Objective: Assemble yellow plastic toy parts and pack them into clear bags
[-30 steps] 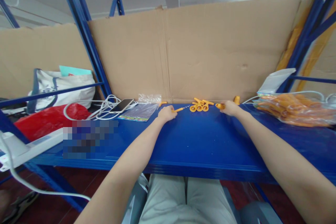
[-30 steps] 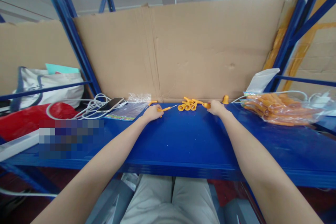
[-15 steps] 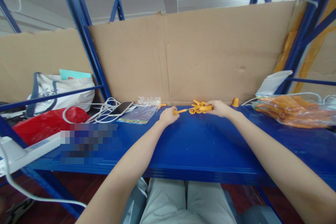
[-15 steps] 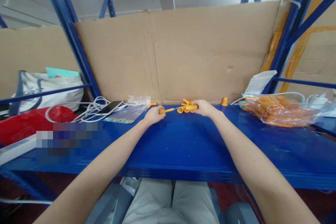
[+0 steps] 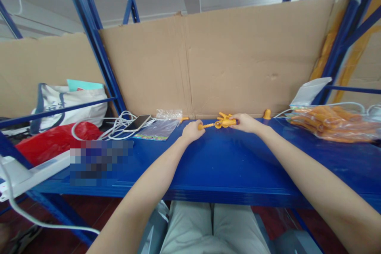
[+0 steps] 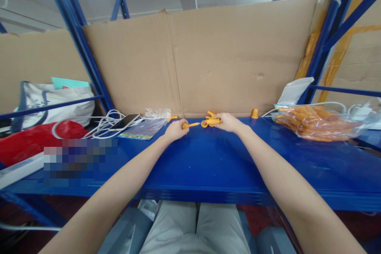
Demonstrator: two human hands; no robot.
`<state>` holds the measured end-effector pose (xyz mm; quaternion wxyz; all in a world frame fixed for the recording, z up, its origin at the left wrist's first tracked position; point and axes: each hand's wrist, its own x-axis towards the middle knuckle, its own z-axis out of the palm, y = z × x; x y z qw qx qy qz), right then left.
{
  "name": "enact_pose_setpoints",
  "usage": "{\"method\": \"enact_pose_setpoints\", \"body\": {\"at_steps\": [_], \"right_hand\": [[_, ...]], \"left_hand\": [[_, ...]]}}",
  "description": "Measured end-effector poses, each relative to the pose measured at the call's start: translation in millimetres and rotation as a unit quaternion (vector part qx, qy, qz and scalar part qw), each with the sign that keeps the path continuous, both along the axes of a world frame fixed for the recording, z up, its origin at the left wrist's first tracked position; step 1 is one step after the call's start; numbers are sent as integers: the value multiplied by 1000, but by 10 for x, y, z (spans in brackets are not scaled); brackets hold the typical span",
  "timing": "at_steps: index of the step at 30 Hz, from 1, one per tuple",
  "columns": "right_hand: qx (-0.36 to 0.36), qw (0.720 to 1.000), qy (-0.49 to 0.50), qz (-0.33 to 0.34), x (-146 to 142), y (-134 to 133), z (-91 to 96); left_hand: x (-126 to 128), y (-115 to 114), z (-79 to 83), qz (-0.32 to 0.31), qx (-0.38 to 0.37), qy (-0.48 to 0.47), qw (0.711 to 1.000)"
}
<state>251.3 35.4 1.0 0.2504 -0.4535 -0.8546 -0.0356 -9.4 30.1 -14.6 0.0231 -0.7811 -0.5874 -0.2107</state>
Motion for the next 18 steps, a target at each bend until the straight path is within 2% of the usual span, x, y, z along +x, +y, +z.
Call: {"method": "enact_pose_setpoints", "body": {"at_steps": [9,18], "right_hand": [[-13,1000,-4,-10,-75,-81,22],[13,994,-32,-102,-18,-75,34]], "left_hand": [[17,-6,-2,-18,18,2,1000],[10,3,-21,-20,38,-10,999]]}}
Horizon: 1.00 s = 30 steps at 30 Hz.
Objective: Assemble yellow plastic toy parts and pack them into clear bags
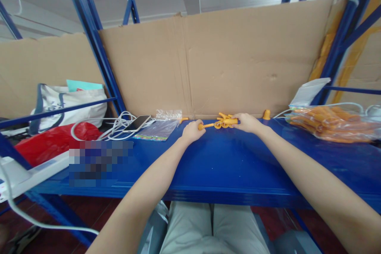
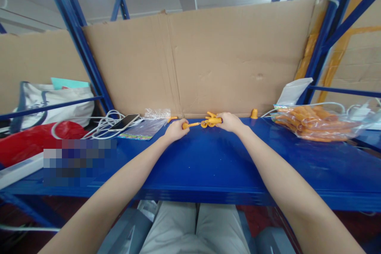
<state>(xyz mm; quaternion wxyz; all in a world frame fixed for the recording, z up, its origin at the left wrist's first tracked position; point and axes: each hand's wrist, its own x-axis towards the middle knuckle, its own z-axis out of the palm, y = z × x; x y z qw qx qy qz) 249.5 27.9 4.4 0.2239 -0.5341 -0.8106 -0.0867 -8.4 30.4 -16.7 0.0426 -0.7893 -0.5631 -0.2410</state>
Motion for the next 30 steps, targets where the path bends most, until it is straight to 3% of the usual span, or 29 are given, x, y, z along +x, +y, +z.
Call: {"method": "enact_pose_setpoints", "body": {"at_steps": [4,9,14,19,24,30], "right_hand": [[1,1000,-1,7,-2,33,-26],[27,996,29,76,-131,45,-88],[41,990,90,103,-182,59,-138],[-69,971,177,145,-104,119,-153],[-213,916,296,165,-49,128,-135],[-272,882,354,148,-72,16,-74]], "left_hand": [[6,-8,-7,-10,11,-8,1000],[48,-50,8,-51,52,-13,997],[62,-65,19,-71,78,-19,994],[44,-39,2,-73,68,-7,995],[32,-22,-11,-84,69,-5,994],[1,-3,-13,-108,88,-35,990]]}}
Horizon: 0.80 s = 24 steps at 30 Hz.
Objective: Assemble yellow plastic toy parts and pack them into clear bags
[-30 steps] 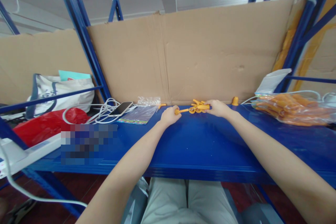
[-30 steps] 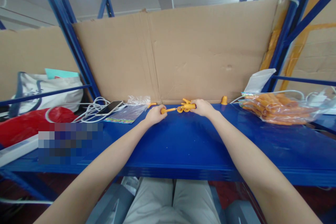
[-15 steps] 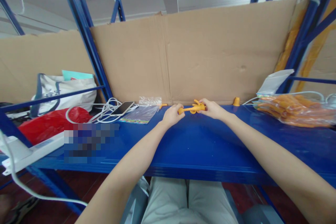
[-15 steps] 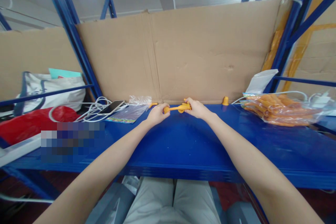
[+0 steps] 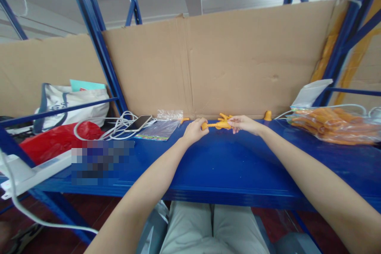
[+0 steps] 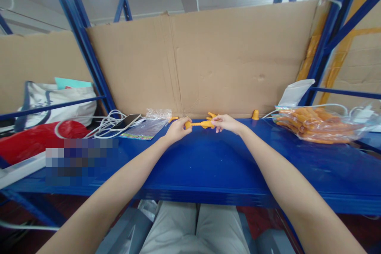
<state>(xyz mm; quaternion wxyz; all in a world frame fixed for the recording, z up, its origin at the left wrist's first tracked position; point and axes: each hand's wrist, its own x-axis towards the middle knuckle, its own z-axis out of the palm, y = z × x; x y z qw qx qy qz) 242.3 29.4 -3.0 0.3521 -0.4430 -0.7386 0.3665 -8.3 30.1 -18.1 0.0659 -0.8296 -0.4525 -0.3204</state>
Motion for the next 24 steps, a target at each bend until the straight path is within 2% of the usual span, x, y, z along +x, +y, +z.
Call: {"method": "enact_pose_setpoints", "body": {"at_steps": [6,14,19,24], "right_hand": [[-85,993,77,-28,-60,-35,-4],[-55,997,63,-1,-44,-108,41],[-88,994,59,25,-53,-81,13],[-97,994,29,-30,-100,-79,-3]], "left_hand": [[5,12,-3,-13,5,-5,1000],[-6,7,4,-8,1,-15,1000],[-27,14,-9,-16,2,-17,1000],[-16,11,-10,-12,-1,-12,1000]]}}
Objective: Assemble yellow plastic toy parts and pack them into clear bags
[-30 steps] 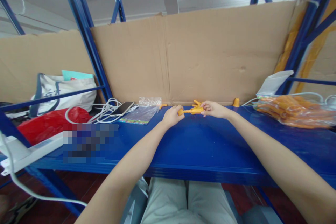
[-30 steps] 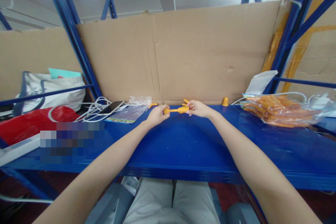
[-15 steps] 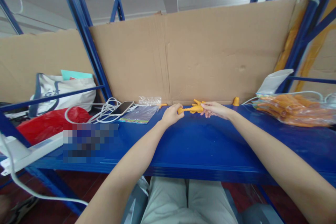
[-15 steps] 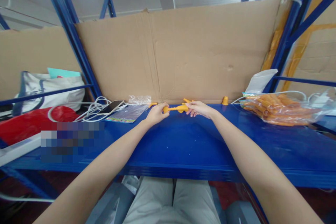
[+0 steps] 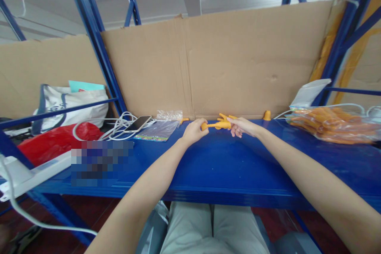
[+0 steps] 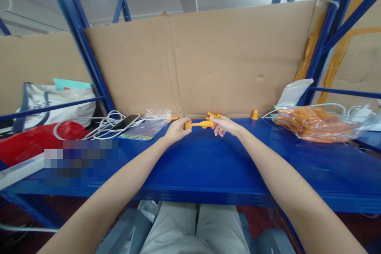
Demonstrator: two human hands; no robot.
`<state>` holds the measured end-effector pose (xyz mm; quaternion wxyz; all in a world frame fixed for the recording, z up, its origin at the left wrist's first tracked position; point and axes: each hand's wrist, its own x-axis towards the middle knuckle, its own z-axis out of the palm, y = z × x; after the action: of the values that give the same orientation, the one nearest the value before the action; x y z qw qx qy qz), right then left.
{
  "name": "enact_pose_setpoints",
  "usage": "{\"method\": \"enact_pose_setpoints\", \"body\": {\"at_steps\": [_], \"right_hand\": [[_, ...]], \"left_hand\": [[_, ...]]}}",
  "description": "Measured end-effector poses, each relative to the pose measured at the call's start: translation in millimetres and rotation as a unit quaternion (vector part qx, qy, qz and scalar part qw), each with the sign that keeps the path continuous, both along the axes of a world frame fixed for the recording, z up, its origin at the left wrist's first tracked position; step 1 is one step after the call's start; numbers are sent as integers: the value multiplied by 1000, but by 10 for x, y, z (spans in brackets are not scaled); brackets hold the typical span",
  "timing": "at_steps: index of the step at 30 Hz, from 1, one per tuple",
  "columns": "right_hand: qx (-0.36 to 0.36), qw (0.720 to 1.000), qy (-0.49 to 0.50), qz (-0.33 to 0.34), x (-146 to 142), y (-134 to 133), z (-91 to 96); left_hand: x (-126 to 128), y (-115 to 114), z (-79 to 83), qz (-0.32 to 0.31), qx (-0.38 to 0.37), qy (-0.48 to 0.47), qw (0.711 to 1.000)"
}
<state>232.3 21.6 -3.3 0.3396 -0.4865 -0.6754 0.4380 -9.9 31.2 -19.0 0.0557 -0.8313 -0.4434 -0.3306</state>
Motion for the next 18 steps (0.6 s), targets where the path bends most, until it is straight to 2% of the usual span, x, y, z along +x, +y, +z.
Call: {"method": "enact_pose_setpoints", "body": {"at_steps": [3,9,18], "right_hand": [[5,999,-26,-22,3,-17,28],[-1,999,12,44,110,-21,80],[46,998,-12,39,69,-29,85]], "left_hand": [[12,-5,9,3,0,5,1000],[32,-12,15,-1,0,4,1000],[10,-39,12,3,-1,-7,1000]]}}
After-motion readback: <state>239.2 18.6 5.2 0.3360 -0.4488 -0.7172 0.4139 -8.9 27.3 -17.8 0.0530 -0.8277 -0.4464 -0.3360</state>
